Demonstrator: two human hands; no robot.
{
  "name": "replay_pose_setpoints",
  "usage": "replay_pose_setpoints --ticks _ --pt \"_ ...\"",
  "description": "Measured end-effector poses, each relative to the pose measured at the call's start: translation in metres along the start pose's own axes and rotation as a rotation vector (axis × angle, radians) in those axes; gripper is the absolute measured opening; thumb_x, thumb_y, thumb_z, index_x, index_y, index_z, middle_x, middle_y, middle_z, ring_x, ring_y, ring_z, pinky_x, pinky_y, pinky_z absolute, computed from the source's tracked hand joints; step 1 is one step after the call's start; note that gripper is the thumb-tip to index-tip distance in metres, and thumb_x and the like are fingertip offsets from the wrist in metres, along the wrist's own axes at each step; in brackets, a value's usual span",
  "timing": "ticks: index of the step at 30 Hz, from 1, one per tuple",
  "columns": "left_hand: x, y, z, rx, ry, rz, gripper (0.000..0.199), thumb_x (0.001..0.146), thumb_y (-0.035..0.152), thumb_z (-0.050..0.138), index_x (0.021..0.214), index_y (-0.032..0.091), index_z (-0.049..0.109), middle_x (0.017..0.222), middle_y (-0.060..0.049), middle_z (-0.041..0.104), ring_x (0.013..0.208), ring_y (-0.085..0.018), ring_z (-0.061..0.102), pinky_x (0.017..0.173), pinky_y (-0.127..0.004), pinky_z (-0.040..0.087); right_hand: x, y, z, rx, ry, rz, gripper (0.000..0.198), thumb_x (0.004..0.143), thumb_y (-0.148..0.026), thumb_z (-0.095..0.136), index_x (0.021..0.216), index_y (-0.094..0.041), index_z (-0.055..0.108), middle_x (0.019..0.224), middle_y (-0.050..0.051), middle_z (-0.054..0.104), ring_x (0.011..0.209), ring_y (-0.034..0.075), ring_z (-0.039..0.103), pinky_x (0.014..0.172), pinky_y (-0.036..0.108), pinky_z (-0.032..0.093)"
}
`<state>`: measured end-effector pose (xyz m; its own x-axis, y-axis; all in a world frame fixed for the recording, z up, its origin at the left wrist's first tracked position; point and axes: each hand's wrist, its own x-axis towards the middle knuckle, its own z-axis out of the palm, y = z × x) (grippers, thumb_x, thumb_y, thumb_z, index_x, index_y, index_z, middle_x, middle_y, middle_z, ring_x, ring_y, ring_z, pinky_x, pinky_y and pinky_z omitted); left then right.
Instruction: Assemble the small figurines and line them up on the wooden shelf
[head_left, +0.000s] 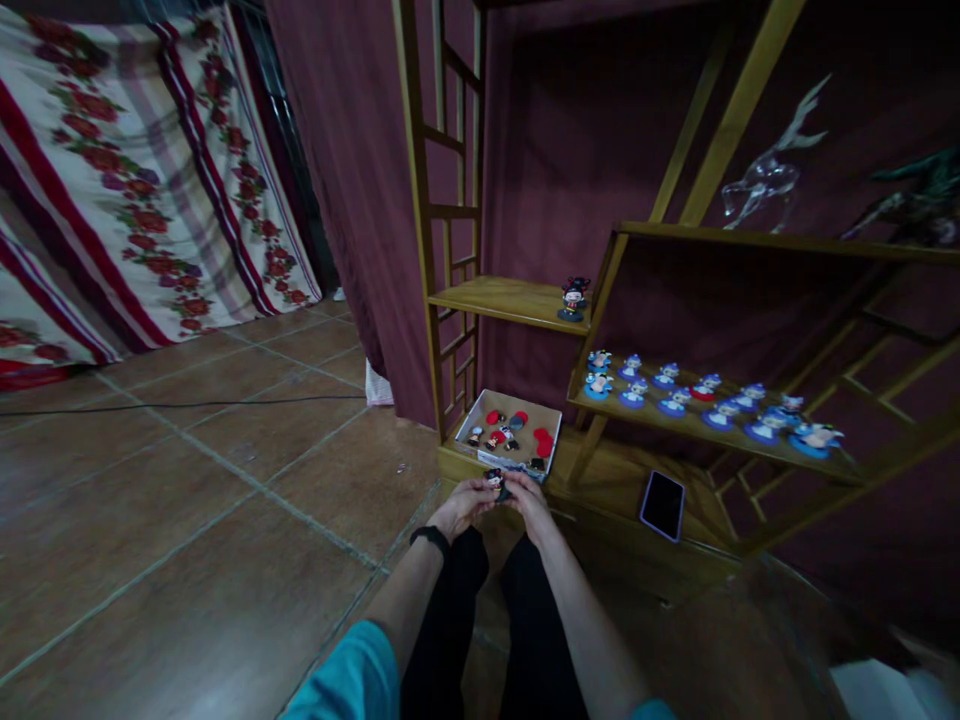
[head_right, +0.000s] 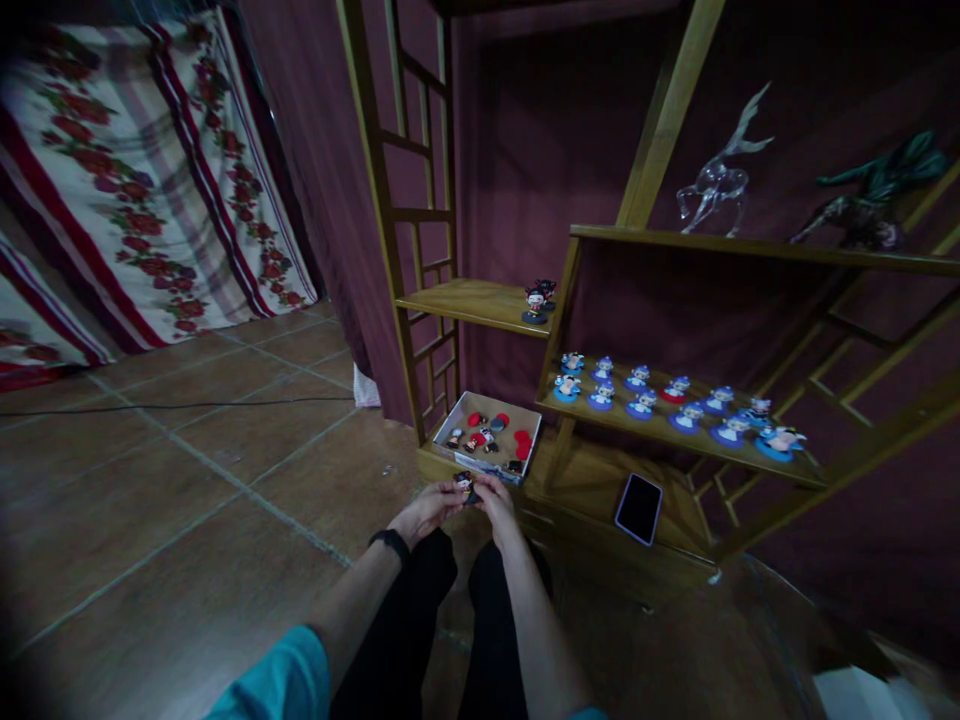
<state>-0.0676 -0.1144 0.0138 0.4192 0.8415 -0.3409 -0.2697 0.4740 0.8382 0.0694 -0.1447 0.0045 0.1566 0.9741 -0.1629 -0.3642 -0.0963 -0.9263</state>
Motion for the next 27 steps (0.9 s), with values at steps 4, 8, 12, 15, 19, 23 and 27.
replay_pose_setpoints --ticks 4,8,12,15,19,23,27 --pt "0.001 -0.003 0.001 0.05 0.0 0.011 0.031 0.046 0.012 0.079 0.073 0.01 0.066 0.065 -0.002 0.063 0.057 -0.008 0.057 0.059 -0.019 0.042 -0.001 -0.003 0.0 -0.022 -0.026 -0.031 0.036 0.059 -0.039 0.068 0.092 -0.024 0.066 0.095 0.002 0.067 0.09 0.021 0.06 0.077 0.032 0.045" --pt "0.004 -0.005 0.002 0.1 -0.022 0.025 0.028 0.046 0.013 0.079 0.07 0.009 0.065 0.062 -0.001 0.061 0.054 -0.007 0.054 0.055 -0.019 0.039 -0.002 -0.006 -0.002 -0.054 -0.07 -0.053 0.037 0.061 -0.039 0.067 0.095 -0.025 0.066 0.097 0.002 0.068 0.095 0.022 0.058 0.081 0.034 0.043" --pt "0.008 -0.01 0.004 0.18 -0.057 0.031 0.024 0.046 0.013 0.078 0.066 0.009 0.065 0.057 -0.001 0.059 0.049 -0.006 0.05 0.049 -0.019 0.035 -0.001 -0.004 -0.006 -0.074 -0.091 -0.095 0.038 0.062 -0.038 0.067 0.097 -0.025 0.066 0.103 0.002 0.066 0.1 0.022 0.056 0.085 0.034 0.041" --pt "0.011 -0.013 0.005 0.241 -0.066 0.026 0.019 0.048 0.015 0.076 0.061 0.009 0.064 0.052 0.0 0.057 0.046 -0.006 0.047 0.048 -0.02 0.033 0.002 -0.001 -0.007 -0.081 -0.122 -0.098 0.036 0.062 -0.039 0.067 0.095 -0.023 0.067 0.102 0.003 0.066 0.097 0.021 0.057 0.084 0.033 0.041" --pt "0.013 -0.016 0.007 0.285 -0.056 0.045 0.018 0.048 0.016 0.075 0.06 0.008 0.064 0.051 0.0 0.056 0.045 -0.006 0.046 0.046 -0.02 0.032 0.005 0.003 -0.008 -0.079 -0.123 -0.075 0.034 0.062 -0.038 0.067 0.092 -0.021 0.067 0.093 0.003 0.068 0.089 0.019 0.059 0.082 0.032 0.042" --pt "0.014 -0.018 0.01 0.297 -0.015 0.07 0.016 0.049 0.018 0.073 0.059 0.009 0.064 0.051 0.0 0.057 0.044 -0.006 0.046 0.046 -0.02 0.032 0.006 0.004 -0.008 -0.052 -0.106 -0.064 0.034 0.061 -0.037 0.068 0.091 -0.021 0.068 0.092 0.003 0.069 0.089 0.019 0.059 0.082 0.032 0.042" --pt "0.014 -0.02 0.011 0.312 0.027 0.1 0.016 0.051 0.02 0.072 0.06 0.009 0.064 0.05 0.0 0.056 0.043 -0.005 0.044 0.046 -0.02 0.032 0.005 0.003 -0.008 -0.038 -0.099 -0.083 0.035 0.061 -0.039 0.068 0.091 -0.022 0.068 0.093 0.003 0.069 0.089 0.019 0.06 0.081 0.032 0.043"
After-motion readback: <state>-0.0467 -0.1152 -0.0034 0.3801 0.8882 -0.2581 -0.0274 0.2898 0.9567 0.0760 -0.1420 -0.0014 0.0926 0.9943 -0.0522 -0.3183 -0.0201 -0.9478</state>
